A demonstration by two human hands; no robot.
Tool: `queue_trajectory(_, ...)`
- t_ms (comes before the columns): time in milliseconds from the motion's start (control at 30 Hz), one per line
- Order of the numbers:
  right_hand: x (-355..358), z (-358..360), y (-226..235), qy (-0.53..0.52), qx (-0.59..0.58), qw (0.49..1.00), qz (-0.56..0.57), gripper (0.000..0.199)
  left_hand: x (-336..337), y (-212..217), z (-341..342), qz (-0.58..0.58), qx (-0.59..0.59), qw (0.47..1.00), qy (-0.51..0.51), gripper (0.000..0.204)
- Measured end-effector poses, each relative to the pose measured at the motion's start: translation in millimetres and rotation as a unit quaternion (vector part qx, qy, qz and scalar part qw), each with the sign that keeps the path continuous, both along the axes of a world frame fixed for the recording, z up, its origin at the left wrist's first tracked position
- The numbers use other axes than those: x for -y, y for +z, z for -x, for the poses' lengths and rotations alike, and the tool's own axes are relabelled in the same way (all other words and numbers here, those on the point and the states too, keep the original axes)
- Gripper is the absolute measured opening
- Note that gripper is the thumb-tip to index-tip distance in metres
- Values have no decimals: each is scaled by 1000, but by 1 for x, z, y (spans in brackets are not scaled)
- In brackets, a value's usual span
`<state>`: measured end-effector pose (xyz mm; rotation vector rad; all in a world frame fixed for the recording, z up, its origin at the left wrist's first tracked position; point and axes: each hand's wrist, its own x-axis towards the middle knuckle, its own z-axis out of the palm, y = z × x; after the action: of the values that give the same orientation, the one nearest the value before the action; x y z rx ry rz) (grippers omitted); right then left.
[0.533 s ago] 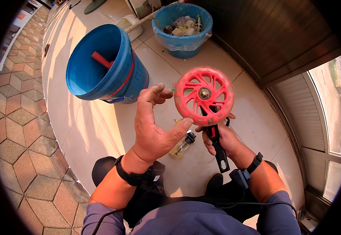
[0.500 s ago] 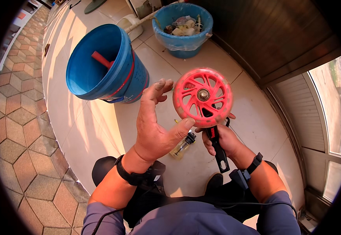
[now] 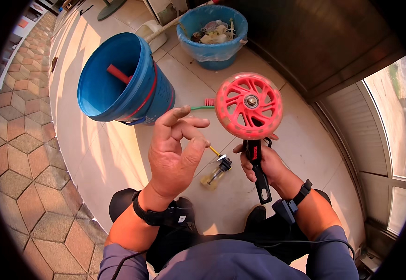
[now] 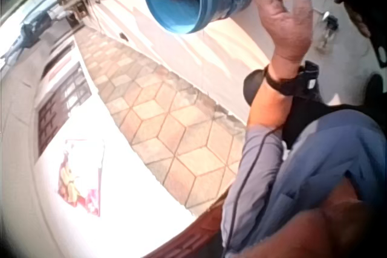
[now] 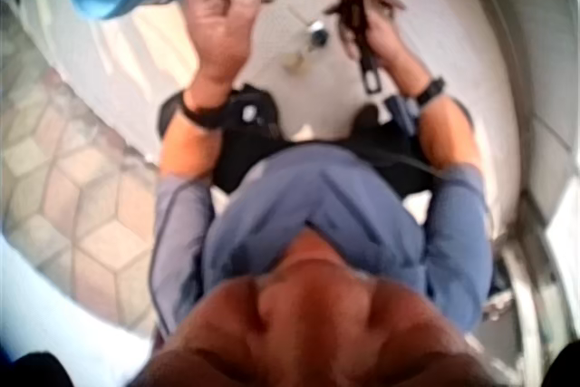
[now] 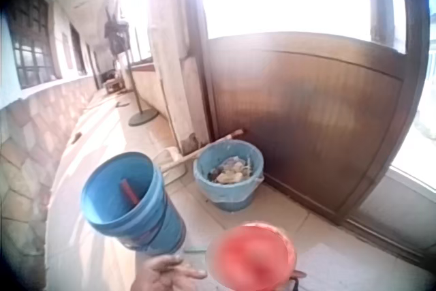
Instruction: The person applies lubricant from a spray bottle to the axle and bearings of a red scooter wheel, then spins the wheel to distribute the lubricant. The person repeats this process on a second wheel.
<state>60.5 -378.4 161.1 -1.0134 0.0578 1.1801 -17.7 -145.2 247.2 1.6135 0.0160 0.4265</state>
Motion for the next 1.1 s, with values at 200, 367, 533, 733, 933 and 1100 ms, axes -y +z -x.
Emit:
queue_trajectory(200,-2,-2,6,-11,-23,1000,-1,49,5,-3,-11,-10,-22,999,39,58)
queue_trajectory(367,2,0,5,-8,8,1000,14,47,10,-1,-14,43,-14,999,-13,60)
queue_trajectory(533,3,-10,3,-40,24,997,57,42,-2,1,1,5,-81,996,27,42)
queue_trajectory(733,14,-16,2,-26,110,983,144,33,-19,9,-28,-306,6,952,0,88)
queue_trajectory(933,24,-26,16,-1,233,947,222,32,-26,1,-21,-413,-12,903,-119,107)
queue_trajectory(1100,29,-25,20,12,233,943,237,32,-31,-14,-20,-467,11,874,-132,101)
